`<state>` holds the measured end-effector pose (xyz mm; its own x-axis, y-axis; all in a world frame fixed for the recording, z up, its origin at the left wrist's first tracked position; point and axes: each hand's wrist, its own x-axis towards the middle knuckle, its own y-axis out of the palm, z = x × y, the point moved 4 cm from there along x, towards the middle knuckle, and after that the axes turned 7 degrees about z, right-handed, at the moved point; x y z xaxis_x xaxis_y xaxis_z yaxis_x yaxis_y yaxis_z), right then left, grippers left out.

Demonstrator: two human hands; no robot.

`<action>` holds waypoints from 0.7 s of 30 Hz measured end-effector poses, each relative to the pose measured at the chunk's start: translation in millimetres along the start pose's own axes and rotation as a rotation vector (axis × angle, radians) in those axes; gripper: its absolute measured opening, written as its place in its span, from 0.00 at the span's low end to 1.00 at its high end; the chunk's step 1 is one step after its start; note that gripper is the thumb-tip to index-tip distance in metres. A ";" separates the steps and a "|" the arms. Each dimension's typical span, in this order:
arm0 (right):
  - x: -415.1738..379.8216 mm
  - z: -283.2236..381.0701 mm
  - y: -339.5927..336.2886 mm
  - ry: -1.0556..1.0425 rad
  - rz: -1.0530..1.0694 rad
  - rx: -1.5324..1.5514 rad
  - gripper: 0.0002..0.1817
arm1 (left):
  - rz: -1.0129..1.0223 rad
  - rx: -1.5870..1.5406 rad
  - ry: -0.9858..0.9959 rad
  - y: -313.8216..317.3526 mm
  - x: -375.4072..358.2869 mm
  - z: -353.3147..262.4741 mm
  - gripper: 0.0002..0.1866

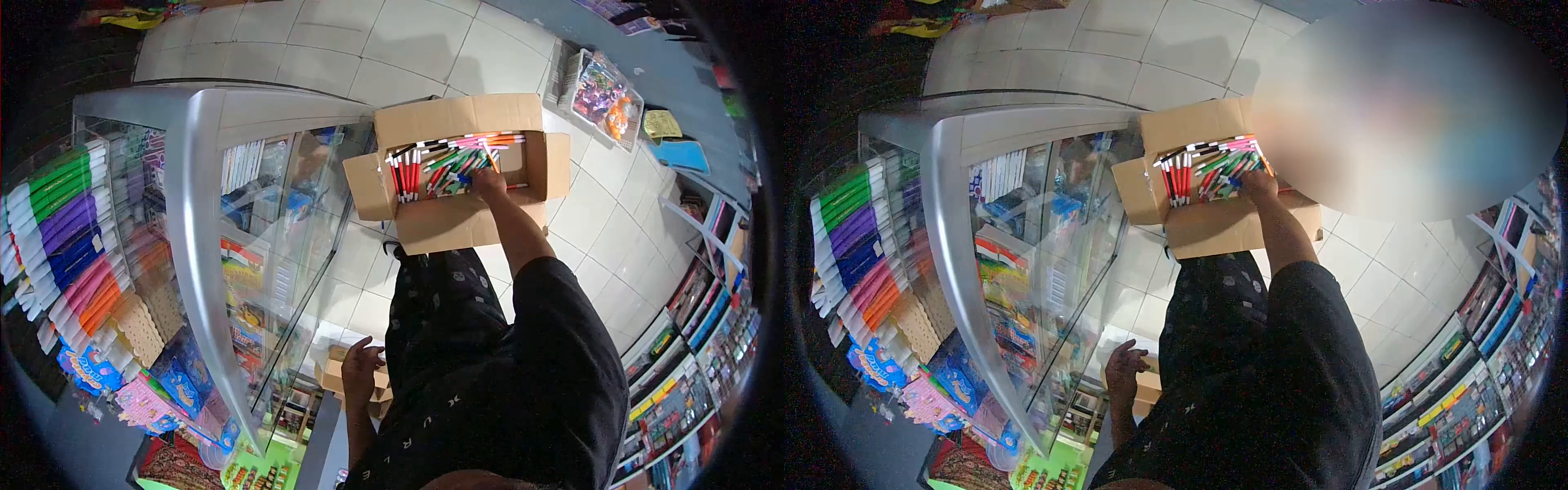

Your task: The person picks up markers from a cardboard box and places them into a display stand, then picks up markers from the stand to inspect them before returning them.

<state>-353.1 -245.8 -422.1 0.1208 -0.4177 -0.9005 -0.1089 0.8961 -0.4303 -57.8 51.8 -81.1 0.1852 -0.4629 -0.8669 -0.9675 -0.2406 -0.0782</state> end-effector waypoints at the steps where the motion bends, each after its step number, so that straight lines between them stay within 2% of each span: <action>1: -4.8 2.5 -4.9 0.020 0.001 0.015 0.17 | -0.001 -0.004 -0.007 -0.8 -0.5 0.1 0.17; 5: -0.8 -3.6 1.2 0.205 -0.075 0.312 0.18 | 0.017 0.094 0.023 0.3 1.0 -11.7 0.17; 8: 1.1 -8.3 7.0 0.364 -0.196 0.529 0.18 | 0.010 -0.014 -0.007 -6.5 5.5 -0.7 0.17; 12: 2.5 -3.4 8.4 0.504 -0.128 0.759 0.18 | 0.026 0.014 0.018 -15.8 8.5 12.1 0.17; 13: -3.3 0.4 2.3 0.528 -0.111 0.732 0.19 | 0.021 0.052 0.025 -14.8 7.1 7.7 0.17; 16: -3.4 3.4 -2.2 0.560 -0.079 0.762 0.21 | 0.013 0.061 0.029 -17.7 4.3 5.4 0.18; 21: 25.3 -4.9 15.6 0.332 -0.222 0.673 0.28 | 0.020 0.071 0.098 -23.8 -1.0 -11.5 0.17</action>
<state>-356.6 -243.1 -451.9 -0.2436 -0.5252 -0.8153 0.5178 0.6404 -0.5672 -32.9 48.2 -72.7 0.1783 -0.5492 -0.8165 -0.9803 -0.1707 -0.0993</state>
